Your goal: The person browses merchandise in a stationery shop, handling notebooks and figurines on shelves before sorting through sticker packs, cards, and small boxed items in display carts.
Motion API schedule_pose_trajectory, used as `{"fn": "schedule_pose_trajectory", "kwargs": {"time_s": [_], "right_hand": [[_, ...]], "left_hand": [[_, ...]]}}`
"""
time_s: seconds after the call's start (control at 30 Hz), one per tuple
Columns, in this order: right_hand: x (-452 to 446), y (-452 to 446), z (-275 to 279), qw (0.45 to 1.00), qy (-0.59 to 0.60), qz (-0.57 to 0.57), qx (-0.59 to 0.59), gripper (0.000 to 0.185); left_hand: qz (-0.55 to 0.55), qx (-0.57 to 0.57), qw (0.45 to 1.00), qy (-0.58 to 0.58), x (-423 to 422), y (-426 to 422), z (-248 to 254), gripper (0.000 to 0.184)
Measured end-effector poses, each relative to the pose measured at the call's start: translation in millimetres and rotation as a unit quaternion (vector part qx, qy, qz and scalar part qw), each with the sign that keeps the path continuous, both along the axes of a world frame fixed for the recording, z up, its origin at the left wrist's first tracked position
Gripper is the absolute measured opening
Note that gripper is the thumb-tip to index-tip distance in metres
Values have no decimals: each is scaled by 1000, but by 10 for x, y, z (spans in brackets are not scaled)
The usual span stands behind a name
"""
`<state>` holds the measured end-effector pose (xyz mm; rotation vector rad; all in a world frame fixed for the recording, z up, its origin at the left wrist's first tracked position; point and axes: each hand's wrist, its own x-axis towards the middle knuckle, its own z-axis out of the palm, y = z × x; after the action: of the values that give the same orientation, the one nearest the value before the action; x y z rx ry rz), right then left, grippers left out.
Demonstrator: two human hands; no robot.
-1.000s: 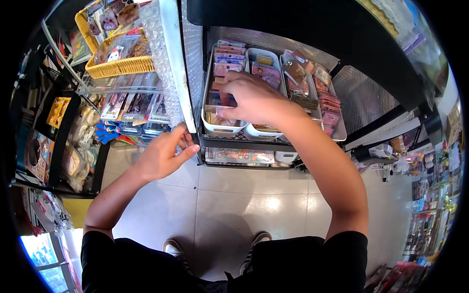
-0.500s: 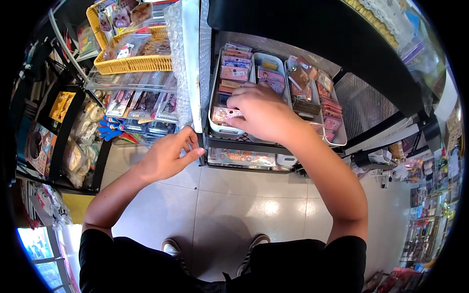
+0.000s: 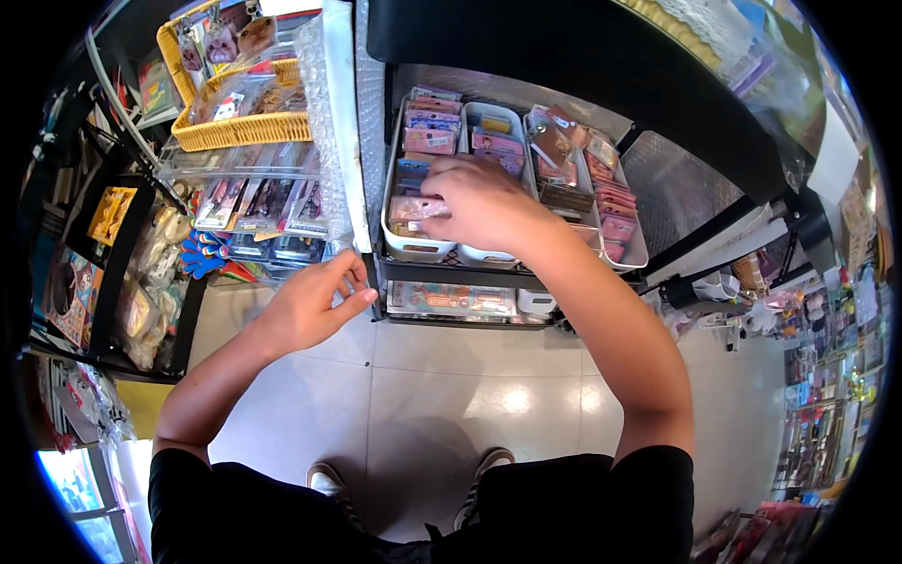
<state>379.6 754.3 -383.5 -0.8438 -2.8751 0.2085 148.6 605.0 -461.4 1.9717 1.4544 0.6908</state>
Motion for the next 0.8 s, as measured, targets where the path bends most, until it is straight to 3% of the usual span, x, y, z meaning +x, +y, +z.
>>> {"fn": "schedule_pose_trajectory", "kwargs": {"time_s": [0.03,0.1,0.13,0.2,0.23,0.3,0.4,0.5,0.57,0.63,0.77,0.8], "right_hand": [[38,20,47,1000,-1,-5,2,28],[161,180,177,984,85,7,-154,25],[333,441,90,968,180,-24,-174,23],[602,742,281,959,136,-246,-29,40],[812,963,265,958,134,-252,-26,40],[1228,1369,46,962,53,-264,40,69],[1264,1347,12,954,-21,-297,44,81],[1102,1179,-29,949,-61,-275,140,76],[980,1075,79,950,-58,-281,124,67],[879,1038,197,915,-180,-357,57,55],[781,885,150,925,-86,-346,135,39],[649,759,134,943,-26,-285,167,34]], "left_hand": [[5,0,1000,7,-6,-7,-6,32],[0,1,1000,11,-19,-21,-8,32],[11,-7,1000,7,-24,-36,11,32],[26,-4,1000,6,-38,-53,-36,33],[20,-3,1000,4,-41,-59,-43,33],[22,-10,1000,16,-43,-70,-22,33],[14,-16,1000,16,-19,-59,-13,32],[9,-6,1000,20,7,-52,-37,32],[4,8,1000,25,7,-55,-69,32],[-2,21,1000,10,-6,-50,-89,32],[9,6,1000,3,-34,-77,-47,32],[9,15,1000,5,-44,-79,-67,32]]}}
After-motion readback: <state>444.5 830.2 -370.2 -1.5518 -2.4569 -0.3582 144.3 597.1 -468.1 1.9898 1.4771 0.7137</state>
